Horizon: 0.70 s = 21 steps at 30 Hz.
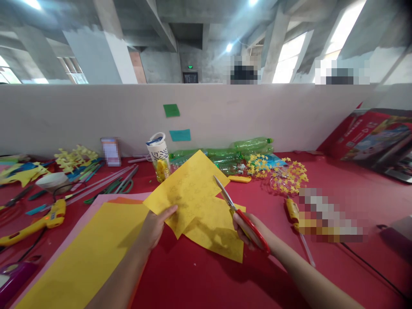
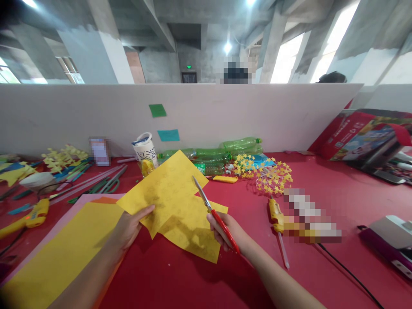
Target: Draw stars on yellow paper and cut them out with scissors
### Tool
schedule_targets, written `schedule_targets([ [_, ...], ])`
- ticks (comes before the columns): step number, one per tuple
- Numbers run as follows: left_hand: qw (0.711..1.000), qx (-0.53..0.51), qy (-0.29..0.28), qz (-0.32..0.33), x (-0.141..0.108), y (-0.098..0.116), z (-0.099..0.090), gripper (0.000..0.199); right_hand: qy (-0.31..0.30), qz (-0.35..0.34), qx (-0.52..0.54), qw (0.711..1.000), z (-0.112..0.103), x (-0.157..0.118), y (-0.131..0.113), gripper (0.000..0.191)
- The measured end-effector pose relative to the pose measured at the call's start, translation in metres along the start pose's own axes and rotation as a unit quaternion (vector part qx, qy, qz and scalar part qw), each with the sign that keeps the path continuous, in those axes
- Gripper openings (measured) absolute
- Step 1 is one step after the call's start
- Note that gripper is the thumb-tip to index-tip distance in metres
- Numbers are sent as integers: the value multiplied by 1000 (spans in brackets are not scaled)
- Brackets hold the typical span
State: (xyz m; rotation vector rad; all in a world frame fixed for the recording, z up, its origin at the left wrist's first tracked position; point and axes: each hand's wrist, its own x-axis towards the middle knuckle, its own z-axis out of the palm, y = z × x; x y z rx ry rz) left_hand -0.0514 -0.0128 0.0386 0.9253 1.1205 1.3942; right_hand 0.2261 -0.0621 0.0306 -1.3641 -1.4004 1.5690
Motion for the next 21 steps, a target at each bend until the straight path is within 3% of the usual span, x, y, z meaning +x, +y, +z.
schedule_targets([
  [7,1000,14,-10,5,3,-6,-6,55,4,-10,11,1000,-1,0,0,47],
  [13,999,38,-10,26,4,3,-6,49,15,4,-17,1000,-3,-2,-6,46],
  [21,998,37,-27,-32,6,12,-11,48,-10,-1,-8,1000,-6,-2,-2,46],
])
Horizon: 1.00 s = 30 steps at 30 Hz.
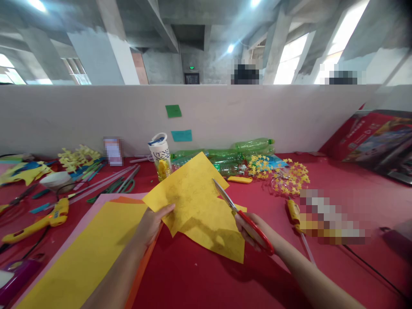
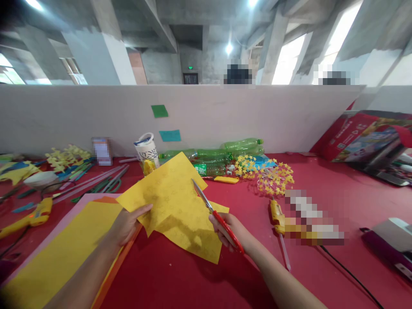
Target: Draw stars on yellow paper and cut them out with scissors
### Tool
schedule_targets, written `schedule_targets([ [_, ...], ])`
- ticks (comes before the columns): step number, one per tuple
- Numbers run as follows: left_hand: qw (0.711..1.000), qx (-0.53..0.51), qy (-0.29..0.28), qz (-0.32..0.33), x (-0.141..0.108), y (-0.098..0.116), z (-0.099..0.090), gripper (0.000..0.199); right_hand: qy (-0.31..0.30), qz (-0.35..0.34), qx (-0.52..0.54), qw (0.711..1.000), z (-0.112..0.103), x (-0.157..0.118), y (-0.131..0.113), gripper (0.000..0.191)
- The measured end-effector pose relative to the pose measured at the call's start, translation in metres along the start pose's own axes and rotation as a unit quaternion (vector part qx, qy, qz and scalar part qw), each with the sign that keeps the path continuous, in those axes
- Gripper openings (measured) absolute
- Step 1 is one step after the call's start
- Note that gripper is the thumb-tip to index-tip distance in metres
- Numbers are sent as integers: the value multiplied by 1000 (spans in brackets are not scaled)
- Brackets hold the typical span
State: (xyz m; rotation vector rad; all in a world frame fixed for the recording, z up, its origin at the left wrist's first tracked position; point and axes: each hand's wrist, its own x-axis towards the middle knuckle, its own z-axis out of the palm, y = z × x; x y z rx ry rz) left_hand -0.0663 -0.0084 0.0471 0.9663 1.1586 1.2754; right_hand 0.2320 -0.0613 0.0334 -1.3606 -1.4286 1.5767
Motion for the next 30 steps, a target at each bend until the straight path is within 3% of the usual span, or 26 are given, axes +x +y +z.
schedule_targets([
  [3,1000,-13,-23,-9,1,-4,-2,51,-10,3,-2,1000,0,3,5,47],
  [9,998,-12,-57,-24,3,-10,-7,40,-15,-5,4,1000,0,3,7,47],
  [21,999,-22,-32,-11,1,-5,-3,43,21,14,-31,999,1,-2,-7,47],
  [26,998,-32,-31,-33,1,-6,-4,35,-12,-1,-19,1000,0,-1,1,46],
  [30,998,-34,-35,-35,1,-6,-3,46,-12,-14,-22,1000,0,-1,1,45],
])
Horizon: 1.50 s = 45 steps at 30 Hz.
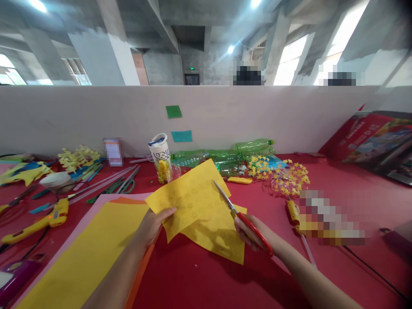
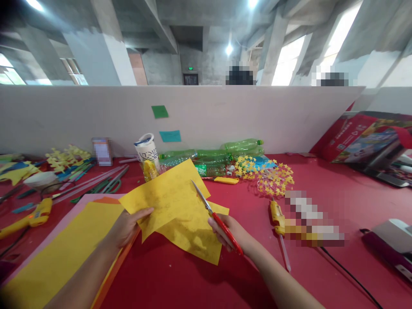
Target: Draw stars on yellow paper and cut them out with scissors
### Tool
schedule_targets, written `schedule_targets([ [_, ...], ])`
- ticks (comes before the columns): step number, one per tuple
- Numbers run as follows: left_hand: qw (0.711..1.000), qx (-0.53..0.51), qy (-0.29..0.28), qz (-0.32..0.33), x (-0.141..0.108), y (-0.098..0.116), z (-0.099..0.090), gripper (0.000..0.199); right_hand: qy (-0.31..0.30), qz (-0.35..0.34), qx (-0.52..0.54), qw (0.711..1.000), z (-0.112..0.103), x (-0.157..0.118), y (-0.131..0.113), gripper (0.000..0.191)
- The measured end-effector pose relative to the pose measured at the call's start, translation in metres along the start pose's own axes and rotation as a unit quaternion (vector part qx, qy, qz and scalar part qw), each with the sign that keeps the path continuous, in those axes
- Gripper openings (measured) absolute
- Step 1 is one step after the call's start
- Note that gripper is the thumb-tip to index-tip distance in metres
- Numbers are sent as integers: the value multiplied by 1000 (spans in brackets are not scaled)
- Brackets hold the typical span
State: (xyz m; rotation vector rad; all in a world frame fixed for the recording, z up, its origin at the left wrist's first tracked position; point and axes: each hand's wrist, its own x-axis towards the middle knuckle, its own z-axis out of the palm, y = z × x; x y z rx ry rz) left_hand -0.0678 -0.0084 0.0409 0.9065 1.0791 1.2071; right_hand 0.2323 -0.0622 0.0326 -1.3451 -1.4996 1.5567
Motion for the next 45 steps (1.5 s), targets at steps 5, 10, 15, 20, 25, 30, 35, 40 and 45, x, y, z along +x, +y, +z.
schedule_targets([
  [5,1000,-10,-6,-3,0,0,1,54,16,8,-12,1000,1,-2,-7,48],
  [10,1000,-15,5,-3,0,-1,-1,57,31,27,-21,999,0,-4,-14,47],
  [15,1000,-16,4,5,1,-1,-1,54,22,20,-23,999,-1,-5,-13,48],
  [20,1000,-9,-9,-10,-2,0,1,45,2,13,-18,1000,-2,-4,-8,46],
  [25,1000,-4,-7,-16,-3,1,2,43,9,4,-20,1000,0,-5,-11,47],
  [30,1000,-13,-6,-8,-2,-2,-1,48,20,20,-22,999,-2,-6,-16,45],
  [35,1000,-7,-2,-3,-1,-2,-2,47,28,27,-29,999,-2,-5,-17,43],
  [40,1000,-2,-11,-4,-1,-2,-2,35,11,2,-31,999,-3,-7,-14,44],
  [45,1000,13,-15,-9,-2,-4,-1,30,1,-9,-20,1000,-3,-6,-10,44],
])
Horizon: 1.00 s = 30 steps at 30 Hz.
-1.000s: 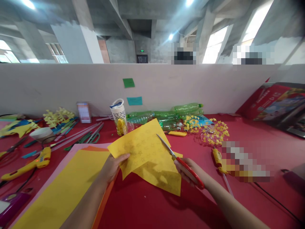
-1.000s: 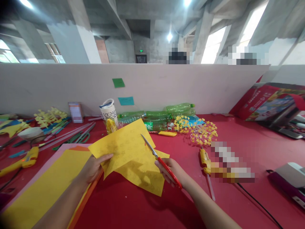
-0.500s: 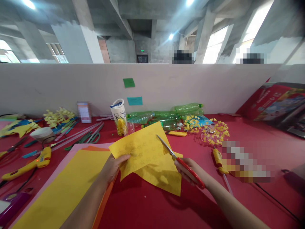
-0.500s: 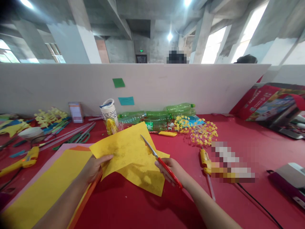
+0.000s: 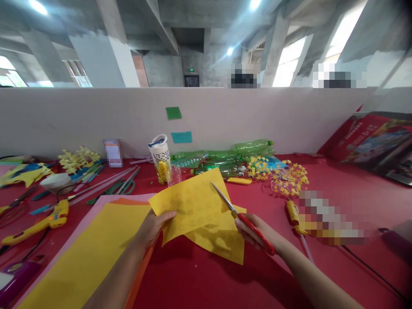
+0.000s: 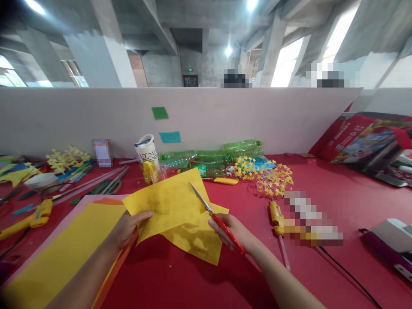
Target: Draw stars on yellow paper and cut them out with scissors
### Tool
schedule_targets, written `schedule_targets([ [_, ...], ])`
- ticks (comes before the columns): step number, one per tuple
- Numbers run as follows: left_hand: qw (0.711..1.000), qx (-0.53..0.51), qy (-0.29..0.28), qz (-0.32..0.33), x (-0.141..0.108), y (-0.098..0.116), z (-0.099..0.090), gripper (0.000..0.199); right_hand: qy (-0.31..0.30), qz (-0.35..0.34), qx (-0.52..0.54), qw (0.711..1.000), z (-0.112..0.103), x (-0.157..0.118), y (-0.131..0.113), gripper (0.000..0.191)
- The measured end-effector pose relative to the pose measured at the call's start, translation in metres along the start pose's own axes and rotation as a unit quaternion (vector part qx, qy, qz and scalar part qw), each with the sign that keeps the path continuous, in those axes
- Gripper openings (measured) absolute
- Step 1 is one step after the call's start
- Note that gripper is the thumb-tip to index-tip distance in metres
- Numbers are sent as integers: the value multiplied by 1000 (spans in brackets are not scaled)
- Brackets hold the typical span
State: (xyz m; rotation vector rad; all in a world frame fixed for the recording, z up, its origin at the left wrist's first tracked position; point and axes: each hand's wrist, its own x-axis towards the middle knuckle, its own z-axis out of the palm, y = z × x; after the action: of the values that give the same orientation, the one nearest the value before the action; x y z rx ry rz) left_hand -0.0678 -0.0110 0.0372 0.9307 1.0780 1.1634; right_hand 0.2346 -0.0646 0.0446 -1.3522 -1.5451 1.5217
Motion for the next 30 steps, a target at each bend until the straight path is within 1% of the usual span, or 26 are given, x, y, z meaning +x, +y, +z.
schedule_targets([
  [8,1000,-2,17,-6,-1,3,1,36,12,42,-1,999,-2,0,-5,42],
  [13,1000,-15,15,-6,0,3,1,32,8,24,-4,1000,-4,-1,-6,42],
  [17,1000,-3,29,-10,0,4,2,32,-2,25,-2,1000,-5,-2,-6,45],
  [20,999,2,31,-12,-3,6,6,31,-10,11,-5,1000,-3,-3,-4,44],
  [23,999,5,35,-7,-6,6,11,31,-4,7,-6,1000,0,-2,-2,45],
  [26,1000,1,28,-9,-6,3,12,30,4,11,7,1000,3,-1,-2,45],
  [30,1000,-11,4,-22,-2,-4,7,30,15,25,25,999,5,1,-2,45],
])
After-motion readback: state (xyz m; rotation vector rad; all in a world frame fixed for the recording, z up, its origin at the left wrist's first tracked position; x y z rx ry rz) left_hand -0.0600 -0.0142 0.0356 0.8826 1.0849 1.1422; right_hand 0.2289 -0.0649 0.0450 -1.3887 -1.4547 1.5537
